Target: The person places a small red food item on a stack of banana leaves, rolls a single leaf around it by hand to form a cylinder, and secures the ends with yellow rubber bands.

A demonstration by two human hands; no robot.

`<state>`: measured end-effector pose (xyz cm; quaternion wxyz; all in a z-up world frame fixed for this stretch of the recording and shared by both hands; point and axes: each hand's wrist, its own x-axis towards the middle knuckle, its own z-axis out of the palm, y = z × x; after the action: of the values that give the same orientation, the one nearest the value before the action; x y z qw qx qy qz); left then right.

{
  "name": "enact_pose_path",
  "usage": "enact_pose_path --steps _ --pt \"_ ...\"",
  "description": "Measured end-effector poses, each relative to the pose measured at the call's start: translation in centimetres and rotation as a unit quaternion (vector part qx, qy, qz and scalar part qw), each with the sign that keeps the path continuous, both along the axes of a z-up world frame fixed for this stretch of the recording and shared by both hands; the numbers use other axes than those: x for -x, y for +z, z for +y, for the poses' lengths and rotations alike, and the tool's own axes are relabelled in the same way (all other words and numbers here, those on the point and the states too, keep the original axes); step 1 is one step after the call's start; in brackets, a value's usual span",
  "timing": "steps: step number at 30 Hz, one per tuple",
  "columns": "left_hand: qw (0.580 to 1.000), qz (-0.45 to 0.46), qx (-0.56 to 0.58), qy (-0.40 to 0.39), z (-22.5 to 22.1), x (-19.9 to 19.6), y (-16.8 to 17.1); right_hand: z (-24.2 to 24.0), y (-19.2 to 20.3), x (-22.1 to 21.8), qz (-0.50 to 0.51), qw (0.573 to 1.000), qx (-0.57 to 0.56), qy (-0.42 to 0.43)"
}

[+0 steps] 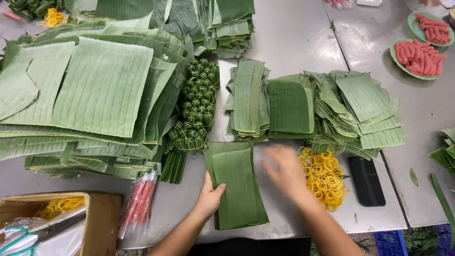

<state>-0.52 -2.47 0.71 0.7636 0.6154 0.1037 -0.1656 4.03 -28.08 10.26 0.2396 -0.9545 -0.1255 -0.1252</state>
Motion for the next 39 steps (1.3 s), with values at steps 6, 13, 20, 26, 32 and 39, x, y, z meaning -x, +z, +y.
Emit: enact_pose_path --steps 6,13,20,26,32,39 --pt "0.999 -0.034 -0.017 0.003 0.6 0.1 -0.3 -2.8 3.3 -8.1 -0.018 0.976 0.202 -0.083" --pt "0.902 -0.278 -0.325 0.066 -0.2 1.0 5.7 -5.5 4.6 -8.4 0.152 0.977 0.140 -0.047" --pt "0.928 -0.275 -0.241 -0.063 -1.0 -0.7 9.4 -7.1 4.2 -7.6 0.093 0.992 0.089 -0.013" --pt "0.928 -0.265 -0.202 -0.167 -1.9 -1.3 9.3 -7.3 4.6 -8.1 0.102 0.992 0.074 0.002" --pt "0.975 -0.045 0.118 -0.183 -2.9 -3.2 7.4 -7.2 3.7 -5.7 0.078 0.987 -0.078 -0.118" --pt "0.992 -0.077 0.089 0.048 -1.0 -5.7 7.7 1.5 -0.6 0.1 0.361 0.786 -0.490 0.108"
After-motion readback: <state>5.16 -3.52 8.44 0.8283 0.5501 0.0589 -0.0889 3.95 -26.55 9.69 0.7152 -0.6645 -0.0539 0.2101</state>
